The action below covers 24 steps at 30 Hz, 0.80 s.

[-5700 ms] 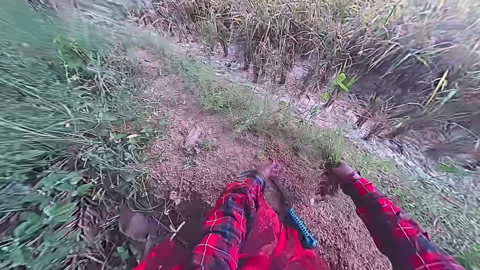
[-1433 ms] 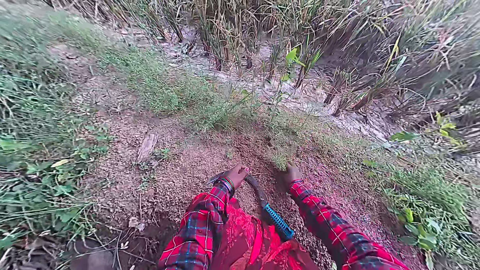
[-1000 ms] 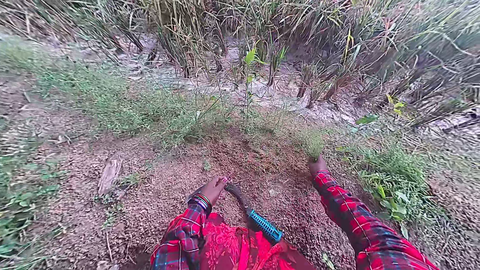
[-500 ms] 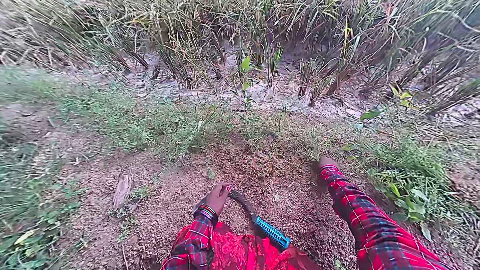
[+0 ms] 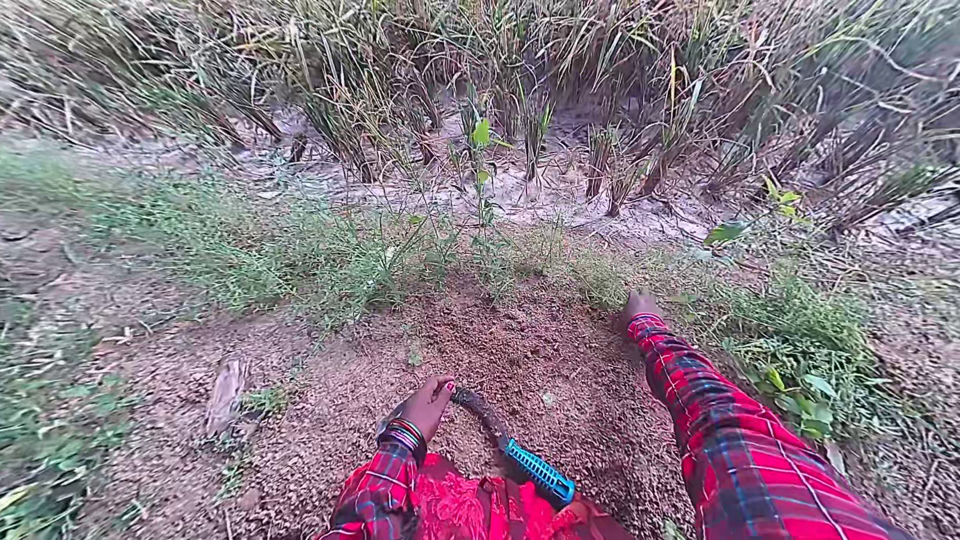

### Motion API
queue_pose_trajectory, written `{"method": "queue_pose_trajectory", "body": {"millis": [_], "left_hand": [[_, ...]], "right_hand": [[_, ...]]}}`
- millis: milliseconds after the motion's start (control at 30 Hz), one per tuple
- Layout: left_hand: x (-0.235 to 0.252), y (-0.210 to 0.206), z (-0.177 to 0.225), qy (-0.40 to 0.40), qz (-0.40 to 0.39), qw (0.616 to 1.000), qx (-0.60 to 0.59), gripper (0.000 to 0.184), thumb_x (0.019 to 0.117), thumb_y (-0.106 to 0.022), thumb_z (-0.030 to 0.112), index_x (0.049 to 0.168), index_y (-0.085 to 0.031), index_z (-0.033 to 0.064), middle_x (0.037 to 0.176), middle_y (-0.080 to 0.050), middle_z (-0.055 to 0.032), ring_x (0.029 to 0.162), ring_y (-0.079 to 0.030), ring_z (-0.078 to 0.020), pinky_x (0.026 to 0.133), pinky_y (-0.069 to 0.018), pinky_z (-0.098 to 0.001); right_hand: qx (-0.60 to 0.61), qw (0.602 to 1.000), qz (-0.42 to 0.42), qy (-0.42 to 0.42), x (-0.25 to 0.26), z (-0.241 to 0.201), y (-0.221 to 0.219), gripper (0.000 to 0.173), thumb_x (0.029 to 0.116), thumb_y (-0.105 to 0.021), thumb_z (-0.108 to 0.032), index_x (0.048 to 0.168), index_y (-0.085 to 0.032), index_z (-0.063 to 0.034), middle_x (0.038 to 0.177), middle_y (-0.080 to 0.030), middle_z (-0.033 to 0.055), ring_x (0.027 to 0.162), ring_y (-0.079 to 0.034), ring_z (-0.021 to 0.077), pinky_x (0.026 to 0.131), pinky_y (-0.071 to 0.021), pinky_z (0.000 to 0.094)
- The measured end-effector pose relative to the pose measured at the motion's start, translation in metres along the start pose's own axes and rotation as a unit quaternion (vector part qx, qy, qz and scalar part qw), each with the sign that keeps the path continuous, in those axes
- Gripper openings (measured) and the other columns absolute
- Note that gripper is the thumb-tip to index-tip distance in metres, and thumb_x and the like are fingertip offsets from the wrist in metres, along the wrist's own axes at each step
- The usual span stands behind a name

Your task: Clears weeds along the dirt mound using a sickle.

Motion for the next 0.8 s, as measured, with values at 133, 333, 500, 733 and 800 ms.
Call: {"method": "queue_pose_trajectory", "body": {"millis": [133,333,500,733,800], "left_hand": [[0.002,-0.002,-0.001,0.003,-0.010,1.000,0.015,0.039,0.1110,-0.048,0.024,0.142,-0.056,0.0020,0.138,-0.063,-0.0196,0.124,-0.064,-0.0295,0.109,-0.0479,-0.0450],[0.000,-0.001,0.002,0.003,-0.023,1.000,0.014,0.041,0.1115,-0.046,0.027,0.143,-0.055,0.0022,0.139,-0.062,-0.0190,0.126,-0.063,-0.0284,0.111,-0.0467,-0.0447],[-0.005,0.001,0.005,0.002,-0.021,1.000,0.009,0.041,0.1117,-0.046,0.027,0.143,-0.055,0.0030,0.139,-0.062,-0.0187,0.126,-0.062,-0.0280,0.111,-0.0463,-0.0450],[-0.004,0.000,0.006,0.000,-0.032,0.999,0.003,0.042,0.1117,-0.046,0.027,0.144,-0.053,0.0027,0.138,-0.062,-0.0202,0.124,-0.062,-0.0304,0.107,-0.0464,-0.0478],[-0.005,-0.001,0.007,-0.002,-0.030,1.000,0.000,0.041,0.1116,-0.046,0.026,0.144,-0.053,0.0024,0.139,-0.061,-0.0211,0.125,-0.062,-0.0310,0.108,-0.0466,-0.0480]], "right_hand": [[-0.011,0.996,-0.005,-0.092,0.004,0.029,-0.013,0.075,0.0922,-0.072,-0.018,0.155,-0.036,0.0018,0.159,-0.036,0.0301,0.146,-0.036,0.0505,0.107,-0.0354,0.0741],[0.002,0.990,-0.020,-0.137,0.002,0.027,-0.009,0.072,0.0970,-0.064,-0.026,0.156,-0.034,0.0016,0.141,-0.057,0.0293,0.130,-0.057,0.0450,0.105,-0.0461,0.0617],[0.020,0.991,-0.058,-0.116,-0.019,0.001,0.000,0.064,0.0930,-0.072,-0.034,0.141,-0.054,0.0044,0.140,-0.058,0.0294,0.132,-0.057,0.0431,0.106,-0.0470,0.0603],[0.014,0.988,-0.134,0.071,-0.131,-0.056,-0.005,0.048,0.1005,-0.053,-0.009,0.148,-0.051,-0.0059,0.135,-0.062,0.0277,0.127,-0.059,0.0459,0.103,-0.0457,0.0662],[-0.024,0.987,-0.125,0.097,-0.144,-0.054,-0.007,0.048,0.1009,-0.050,-0.007,0.148,-0.049,-0.0073,0.138,-0.060,0.0265,0.125,-0.060,0.0461,0.099,-0.0473,0.0664]]}}
Point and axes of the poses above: each hand's wrist, its own x-axis towards the middle knuckle, its own y-axis out of the back of the hand, z = x × y, the point moved 1 cm from there along x, towards the middle knuckle
